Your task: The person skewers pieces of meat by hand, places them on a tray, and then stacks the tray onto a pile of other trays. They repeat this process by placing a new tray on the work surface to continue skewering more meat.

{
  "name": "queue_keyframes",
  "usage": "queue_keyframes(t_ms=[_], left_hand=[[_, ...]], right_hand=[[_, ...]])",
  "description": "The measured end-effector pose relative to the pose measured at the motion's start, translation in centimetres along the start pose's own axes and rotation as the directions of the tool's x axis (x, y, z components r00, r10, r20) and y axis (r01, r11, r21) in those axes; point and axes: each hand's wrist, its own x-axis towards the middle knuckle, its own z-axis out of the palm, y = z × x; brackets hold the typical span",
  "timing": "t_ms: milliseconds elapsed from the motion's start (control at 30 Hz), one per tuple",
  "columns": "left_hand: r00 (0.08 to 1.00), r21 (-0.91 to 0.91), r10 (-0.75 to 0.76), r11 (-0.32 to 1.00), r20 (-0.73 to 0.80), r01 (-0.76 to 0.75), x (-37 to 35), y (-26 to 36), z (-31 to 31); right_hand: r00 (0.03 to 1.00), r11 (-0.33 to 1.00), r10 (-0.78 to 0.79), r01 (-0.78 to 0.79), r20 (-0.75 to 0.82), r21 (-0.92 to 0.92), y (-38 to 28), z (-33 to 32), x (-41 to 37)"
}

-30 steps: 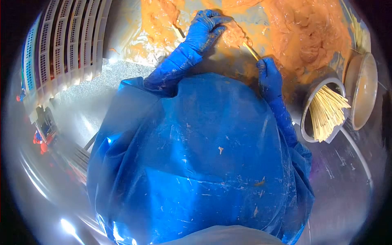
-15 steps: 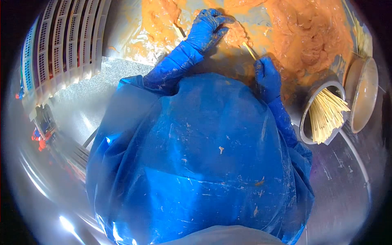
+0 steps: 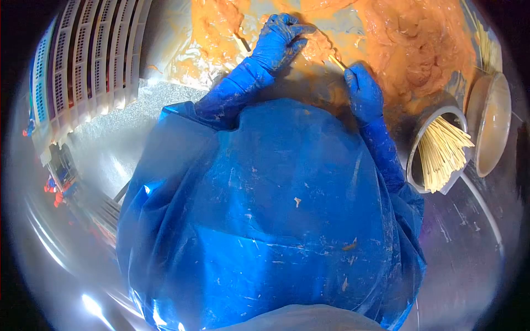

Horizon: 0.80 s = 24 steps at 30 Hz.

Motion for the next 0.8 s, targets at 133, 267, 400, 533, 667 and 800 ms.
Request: queue_keyframes(t_ms=[133, 267, 400, 533, 667, 800], left_hand=[[0.994, 0.172, 0.106, 0.979, 0.007, -0.105, -0.2, 0.2, -0.1], [0.983, 0.26, 0.171, 0.948, 0.07, -0.184, -0.3, 0.2, 0.2], [0.967, 0.271, 0.24, 0.928, 0.086, -0.255, 0.0, -0.2, 0.2], [0.978, -0.006, 0.187, 0.982, 0.091, -0.188, -0.1, 0.3, 0.8], [0.968, 0.256, 0.157, 0.945, 0.196, -0.205, -1.6, 3.9, 2.5], [0.948, 0.228, 0.146, 0.95, 0.282, -0.214, -1.5, 5.1, 3.8]], right_hand=[[0.997, 0.998, -0.06, 0.059, -0.049, -0.027, 0.6, 0.1, 0.7], [0.998, 0.998, -0.047, 0.045, -0.048, -0.039, 0.5, -0.2, 1.2], [0.998, 0.999, -0.047, 0.046, -0.048, -0.028, 0.5, 0.2, 1.7], [0.999, 1.0, 0.011, -0.011, -0.045, -0.004, 0.2, 0.2, 1.5], [1.0, 0.999, 0.026, -0.026, -0.002, -0.018, 0.6, 0.3, 1.8], [1.0, 0.997, -0.002, 0.002, -0.007, -0.071, 1.0, 0.3, 1.9]])
